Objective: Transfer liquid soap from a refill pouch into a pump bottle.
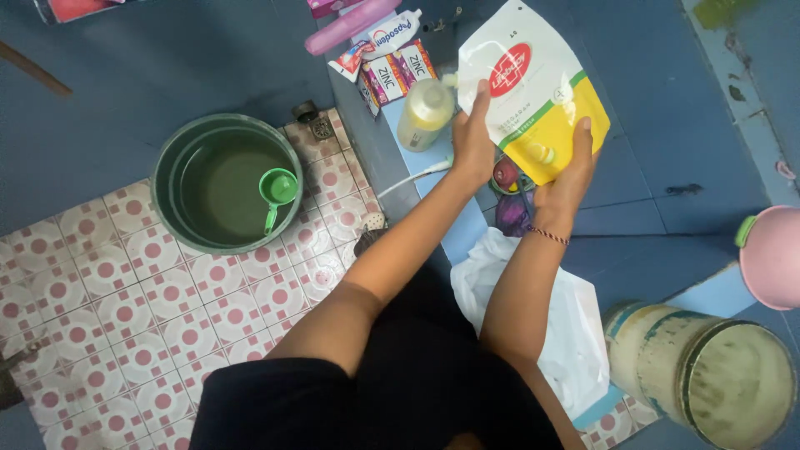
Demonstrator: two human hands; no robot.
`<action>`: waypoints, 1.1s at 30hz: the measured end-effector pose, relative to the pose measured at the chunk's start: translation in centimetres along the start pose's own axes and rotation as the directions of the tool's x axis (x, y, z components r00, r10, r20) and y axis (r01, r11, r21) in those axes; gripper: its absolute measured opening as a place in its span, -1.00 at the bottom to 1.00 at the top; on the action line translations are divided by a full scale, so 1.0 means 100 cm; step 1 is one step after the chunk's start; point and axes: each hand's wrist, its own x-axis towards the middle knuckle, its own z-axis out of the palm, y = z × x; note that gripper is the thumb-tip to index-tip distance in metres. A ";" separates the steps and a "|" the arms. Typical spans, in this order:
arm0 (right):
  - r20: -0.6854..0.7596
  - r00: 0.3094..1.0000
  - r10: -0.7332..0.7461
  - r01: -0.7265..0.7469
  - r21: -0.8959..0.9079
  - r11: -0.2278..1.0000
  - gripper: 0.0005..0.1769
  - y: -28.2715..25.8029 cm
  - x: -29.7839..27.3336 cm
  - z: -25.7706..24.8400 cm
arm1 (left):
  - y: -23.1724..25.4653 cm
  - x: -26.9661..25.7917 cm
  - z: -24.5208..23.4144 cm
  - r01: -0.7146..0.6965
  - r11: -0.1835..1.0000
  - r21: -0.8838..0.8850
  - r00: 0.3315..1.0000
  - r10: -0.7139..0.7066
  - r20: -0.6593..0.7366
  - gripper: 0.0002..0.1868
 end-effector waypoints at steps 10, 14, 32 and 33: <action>-0.072 0.987 -0.141 0.128 -0.159 0.979 -0.39 -0.015 -0.012 0.017 | 0.016 0.002 -0.006 0.095 0.979 -0.178 0.992 -0.078 0.098 -0.35; -0.083 0.979 -0.189 0.169 -0.200 0.965 -0.42 -0.020 -0.014 0.020 | 0.013 0.007 -0.010 0.119 0.969 -0.218 0.988 -0.093 0.127 -0.33; -0.074 0.962 -0.263 0.227 -0.322 0.919 -0.51 -0.029 -0.026 0.039 | 0.028 -0.001 -0.009 0.167 0.964 -0.208 0.973 -0.128 0.190 -0.34; -0.074 0.958 -0.276 0.237 -0.334 0.912 -0.52 -0.028 -0.024 0.038 | 0.028 -0.001 -0.010 0.161 0.966 -0.204 0.972 -0.120 0.203 -0.33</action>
